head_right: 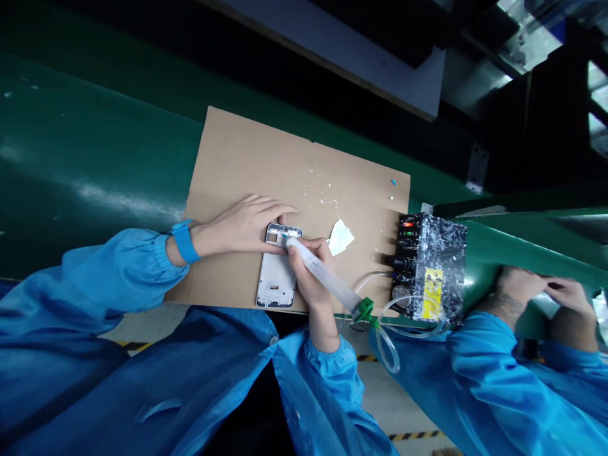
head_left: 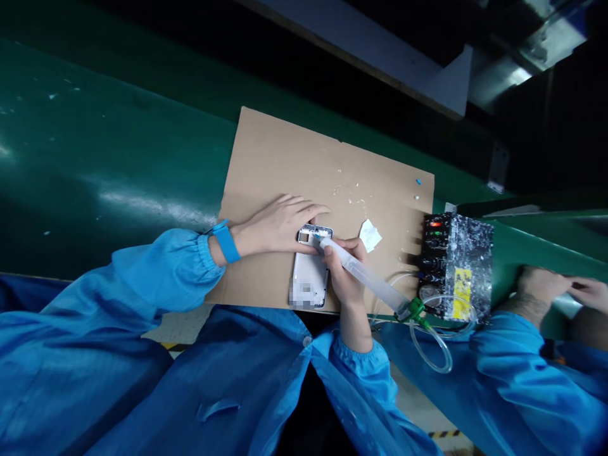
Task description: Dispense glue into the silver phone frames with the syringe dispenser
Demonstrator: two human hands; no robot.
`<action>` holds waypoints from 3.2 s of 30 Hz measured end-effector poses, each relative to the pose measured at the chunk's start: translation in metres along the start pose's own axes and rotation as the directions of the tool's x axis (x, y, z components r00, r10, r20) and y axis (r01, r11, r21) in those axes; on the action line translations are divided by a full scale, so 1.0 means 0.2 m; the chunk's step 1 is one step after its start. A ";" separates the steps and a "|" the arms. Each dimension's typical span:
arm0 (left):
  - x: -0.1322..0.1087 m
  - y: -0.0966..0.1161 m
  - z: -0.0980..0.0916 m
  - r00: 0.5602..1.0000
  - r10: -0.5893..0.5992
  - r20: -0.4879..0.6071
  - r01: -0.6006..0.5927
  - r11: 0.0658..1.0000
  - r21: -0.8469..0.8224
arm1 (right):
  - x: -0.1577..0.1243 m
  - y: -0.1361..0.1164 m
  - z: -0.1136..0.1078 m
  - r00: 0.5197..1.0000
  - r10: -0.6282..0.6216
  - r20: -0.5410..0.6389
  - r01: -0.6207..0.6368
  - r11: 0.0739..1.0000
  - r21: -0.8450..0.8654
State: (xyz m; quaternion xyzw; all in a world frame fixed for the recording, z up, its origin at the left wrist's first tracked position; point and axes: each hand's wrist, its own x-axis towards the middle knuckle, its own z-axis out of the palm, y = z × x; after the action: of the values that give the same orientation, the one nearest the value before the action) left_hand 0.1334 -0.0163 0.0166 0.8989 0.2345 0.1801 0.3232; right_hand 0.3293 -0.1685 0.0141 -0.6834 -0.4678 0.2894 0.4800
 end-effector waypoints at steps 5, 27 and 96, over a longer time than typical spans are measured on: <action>0.00 0.01 -0.01 1.000 -0.013 0.013 0.013 1.000 0.001 | 0.00 0.00 0.00 1.000 0.007 0.000 -0.007 1.000 -0.002; -0.01 -0.01 0.02 1.000 0.009 -0.021 -0.009 1.000 -0.002 | -0.01 0.03 0.00 1.000 0.028 0.011 -0.028 0.999 0.043; 0.01 -0.10 -0.08 0.997 -0.071 -0.035 0.073 0.996 0.059 | -0.01 0.01 -0.01 0.994 0.025 -0.107 -0.008 0.988 0.155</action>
State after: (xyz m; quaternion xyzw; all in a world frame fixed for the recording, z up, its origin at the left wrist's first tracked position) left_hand 0.1215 0.0059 0.0157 0.8963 0.2772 0.1758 0.2982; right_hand 0.3303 -0.1709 0.0128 -0.6627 -0.4116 0.2909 0.5538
